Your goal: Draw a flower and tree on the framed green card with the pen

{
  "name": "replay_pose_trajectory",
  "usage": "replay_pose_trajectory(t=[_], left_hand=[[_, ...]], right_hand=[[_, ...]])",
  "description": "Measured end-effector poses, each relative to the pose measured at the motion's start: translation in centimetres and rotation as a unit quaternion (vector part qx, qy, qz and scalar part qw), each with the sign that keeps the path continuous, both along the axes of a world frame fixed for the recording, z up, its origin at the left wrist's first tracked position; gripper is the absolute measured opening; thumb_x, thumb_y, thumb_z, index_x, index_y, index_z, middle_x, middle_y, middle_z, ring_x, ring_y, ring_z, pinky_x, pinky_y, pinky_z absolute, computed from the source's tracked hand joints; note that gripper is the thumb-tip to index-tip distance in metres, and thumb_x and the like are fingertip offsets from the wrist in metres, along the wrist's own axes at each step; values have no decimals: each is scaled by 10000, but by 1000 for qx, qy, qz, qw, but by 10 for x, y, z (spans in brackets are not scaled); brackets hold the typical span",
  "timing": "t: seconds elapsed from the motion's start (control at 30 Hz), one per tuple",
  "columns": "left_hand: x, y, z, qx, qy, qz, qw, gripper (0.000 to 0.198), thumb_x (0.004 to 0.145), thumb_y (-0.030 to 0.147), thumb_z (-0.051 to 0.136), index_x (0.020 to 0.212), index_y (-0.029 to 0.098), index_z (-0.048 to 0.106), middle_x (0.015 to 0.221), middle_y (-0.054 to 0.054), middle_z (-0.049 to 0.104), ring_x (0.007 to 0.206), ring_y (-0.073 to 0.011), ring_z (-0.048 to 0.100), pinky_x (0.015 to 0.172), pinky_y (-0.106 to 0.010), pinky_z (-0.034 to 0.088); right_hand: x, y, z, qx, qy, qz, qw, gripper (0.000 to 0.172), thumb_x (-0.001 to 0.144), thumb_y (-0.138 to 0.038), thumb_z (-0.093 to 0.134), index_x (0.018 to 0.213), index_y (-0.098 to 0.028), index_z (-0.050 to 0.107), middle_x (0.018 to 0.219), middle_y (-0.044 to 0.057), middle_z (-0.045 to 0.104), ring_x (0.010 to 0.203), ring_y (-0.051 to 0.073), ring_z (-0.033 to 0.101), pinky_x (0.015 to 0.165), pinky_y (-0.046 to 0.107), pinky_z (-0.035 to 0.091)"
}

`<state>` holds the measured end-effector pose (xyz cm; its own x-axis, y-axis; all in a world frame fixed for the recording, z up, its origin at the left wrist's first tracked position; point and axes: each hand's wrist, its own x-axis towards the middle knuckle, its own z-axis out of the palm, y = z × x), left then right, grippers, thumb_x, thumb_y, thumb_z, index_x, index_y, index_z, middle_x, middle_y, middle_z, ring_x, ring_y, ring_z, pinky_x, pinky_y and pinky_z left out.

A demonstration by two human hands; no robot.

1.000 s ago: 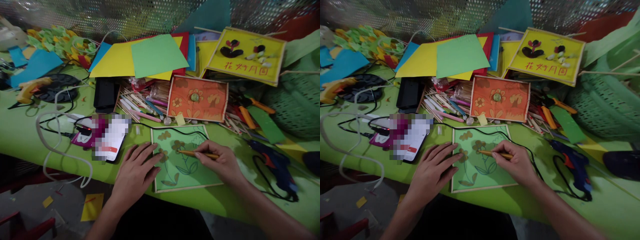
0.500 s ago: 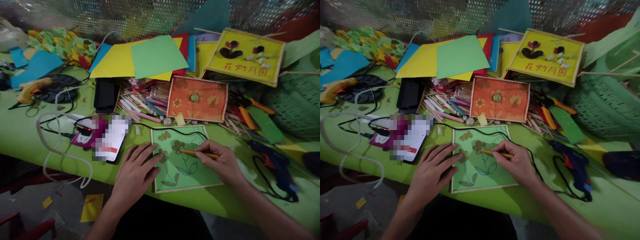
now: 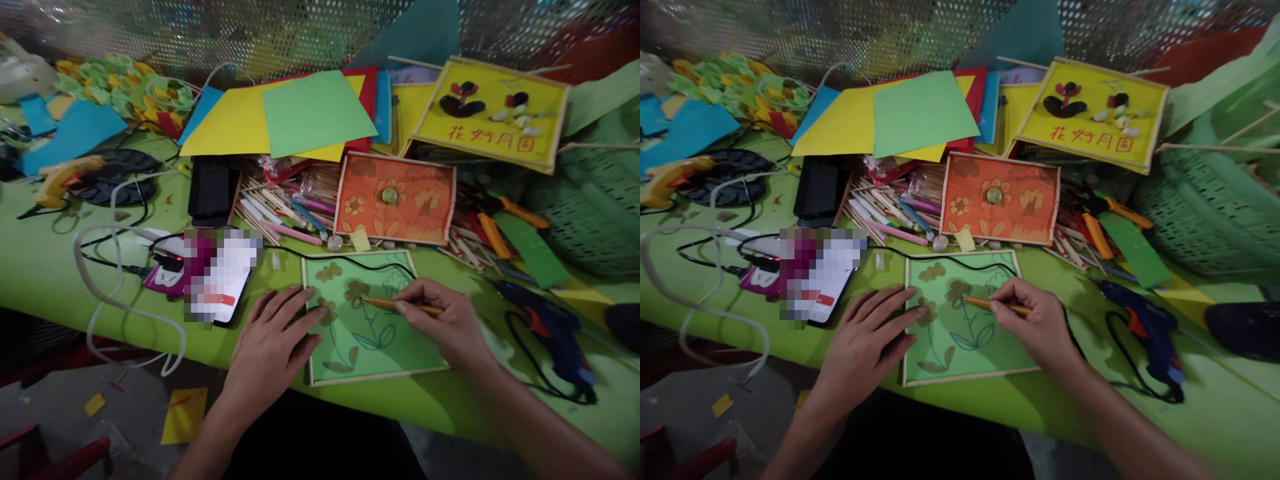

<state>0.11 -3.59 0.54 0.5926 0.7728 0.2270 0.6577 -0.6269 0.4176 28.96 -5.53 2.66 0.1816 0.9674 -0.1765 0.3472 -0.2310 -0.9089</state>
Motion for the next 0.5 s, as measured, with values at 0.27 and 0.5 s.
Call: replay_pose_trajectory(t=[0.27,0.5], left_hand=[[-1,-1,2,-8,4,3,1000,336,1005,292,585,1332,343,642,1483,30,595,1395,-238,503,1171,-478,351],[0,0,2,-8,7,2,1000,345,1000,274,586,1335,338,641,1488,27,591,1399,-237,503,1173,-484,361]], right_hand=[[-1,0,1,-2,-11,40,999,96,813,-282,703,750,-215,676,674,8,654,618,154,577,592,269,478],[-2,-2,3,-12,-13,64,998,96,819,-273,700,745,-213,683,662,-13,644,598,138,568,590,257,473]])
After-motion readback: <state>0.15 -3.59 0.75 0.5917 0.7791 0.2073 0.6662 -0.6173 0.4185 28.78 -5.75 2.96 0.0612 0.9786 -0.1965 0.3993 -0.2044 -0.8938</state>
